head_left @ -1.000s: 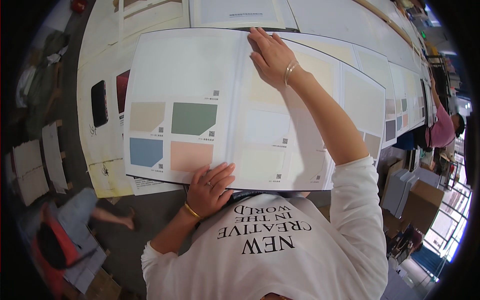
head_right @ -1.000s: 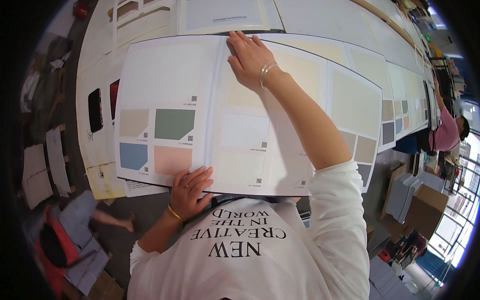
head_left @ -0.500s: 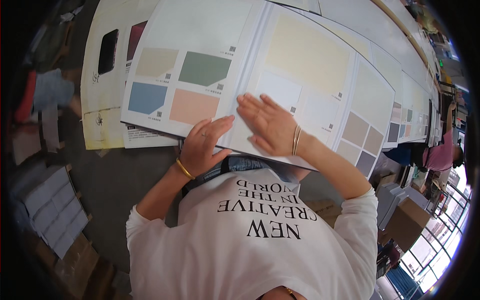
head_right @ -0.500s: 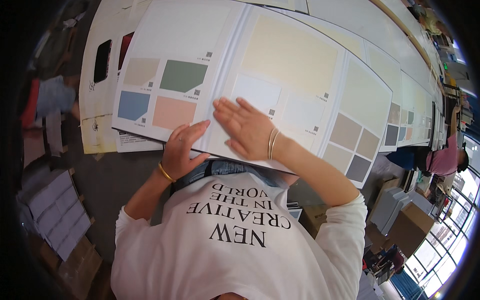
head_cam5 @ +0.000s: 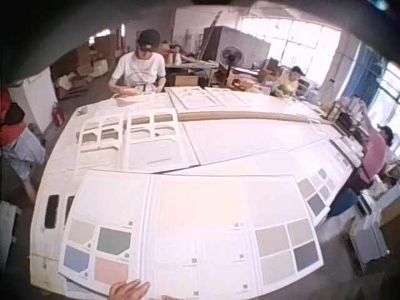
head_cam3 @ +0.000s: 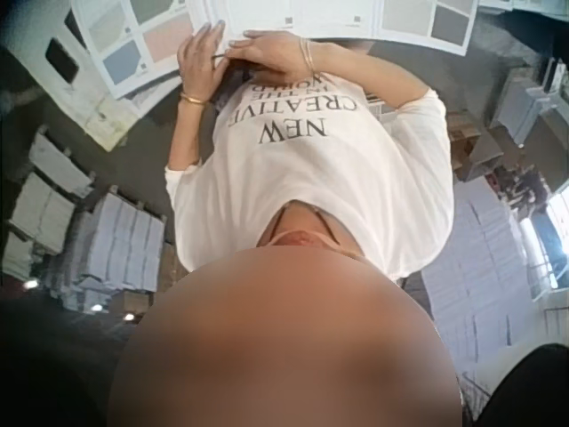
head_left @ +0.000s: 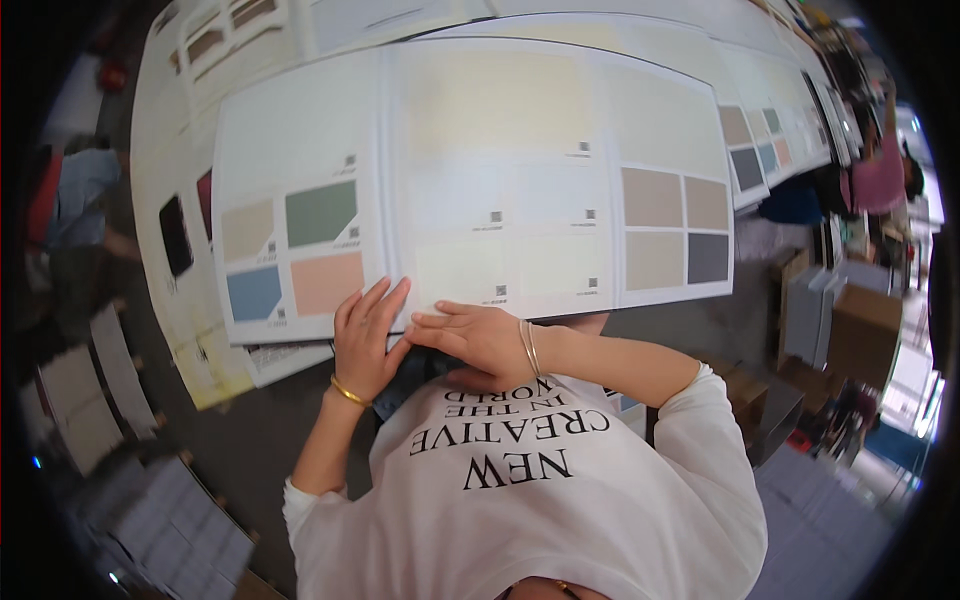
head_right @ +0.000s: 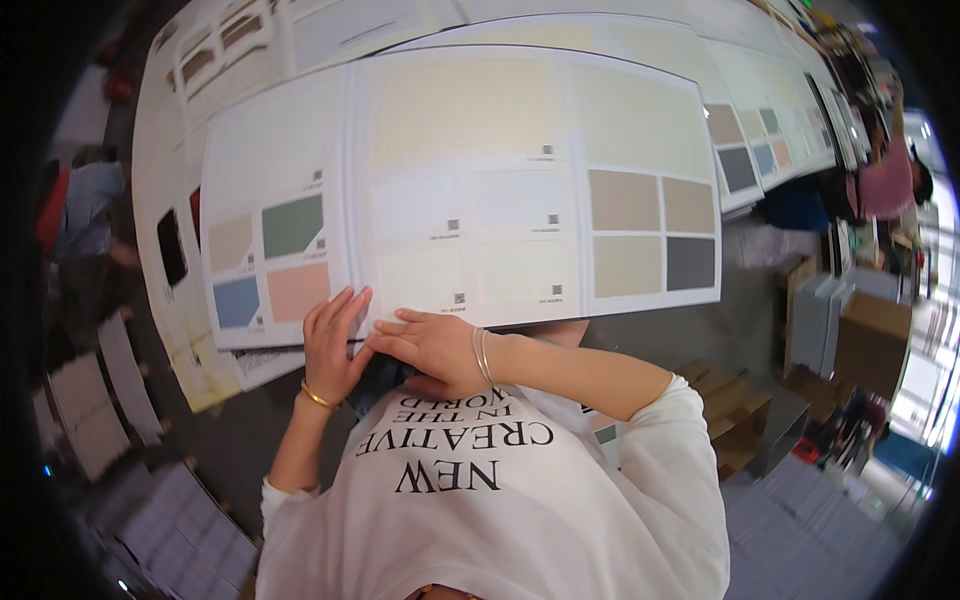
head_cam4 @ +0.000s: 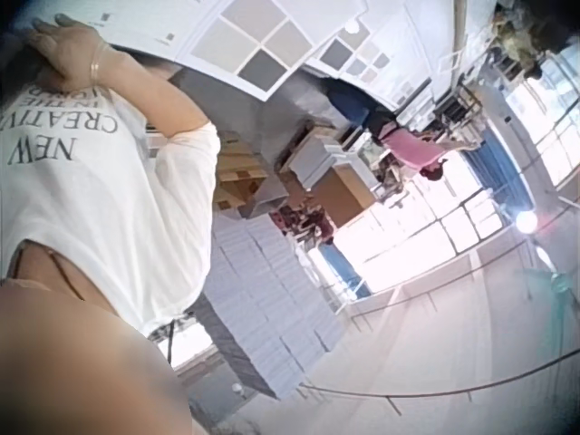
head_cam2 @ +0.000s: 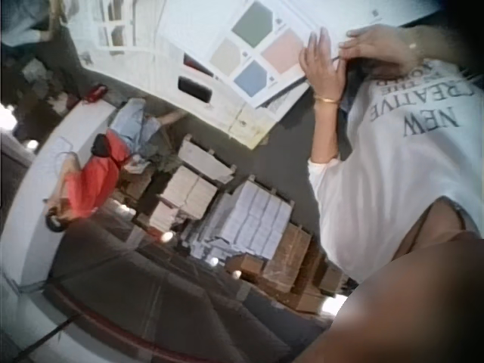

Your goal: Inspecting and comparing material and color swatches in a sample book at a workbench.

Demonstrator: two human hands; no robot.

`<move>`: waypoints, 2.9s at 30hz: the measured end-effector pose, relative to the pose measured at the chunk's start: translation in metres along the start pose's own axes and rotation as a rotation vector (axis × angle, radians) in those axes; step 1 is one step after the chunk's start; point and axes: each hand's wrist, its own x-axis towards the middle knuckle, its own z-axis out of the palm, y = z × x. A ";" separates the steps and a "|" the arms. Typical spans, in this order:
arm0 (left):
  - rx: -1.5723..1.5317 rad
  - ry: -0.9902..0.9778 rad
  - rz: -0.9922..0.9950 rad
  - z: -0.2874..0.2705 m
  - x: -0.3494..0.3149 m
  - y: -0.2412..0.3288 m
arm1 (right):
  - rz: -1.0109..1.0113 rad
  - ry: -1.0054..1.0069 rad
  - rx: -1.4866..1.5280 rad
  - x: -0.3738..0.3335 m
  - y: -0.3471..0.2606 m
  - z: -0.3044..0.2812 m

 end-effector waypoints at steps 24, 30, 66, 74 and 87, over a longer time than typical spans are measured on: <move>-0.030 -0.019 0.064 0.010 0.002 -0.007 | 0.901 0.451 -0.890 -0.066 0.106 -0.130; -0.040 -0.015 0.056 0.011 0.003 -0.004 | 0.641 0.329 -0.965 -0.101 0.106 -0.142; -0.034 0.038 0.055 0.012 0.005 -0.004 | 0.434 0.319 -0.791 -0.034 0.063 -0.070; -0.022 0.016 0.055 0.011 0.003 -0.003 | 0.415 0.325 -0.587 -0.035 0.026 -0.017; 0.017 0.094 0.130 0.018 -0.005 -0.004 | 0.060 0.242 -0.233 -0.032 0.009 0.023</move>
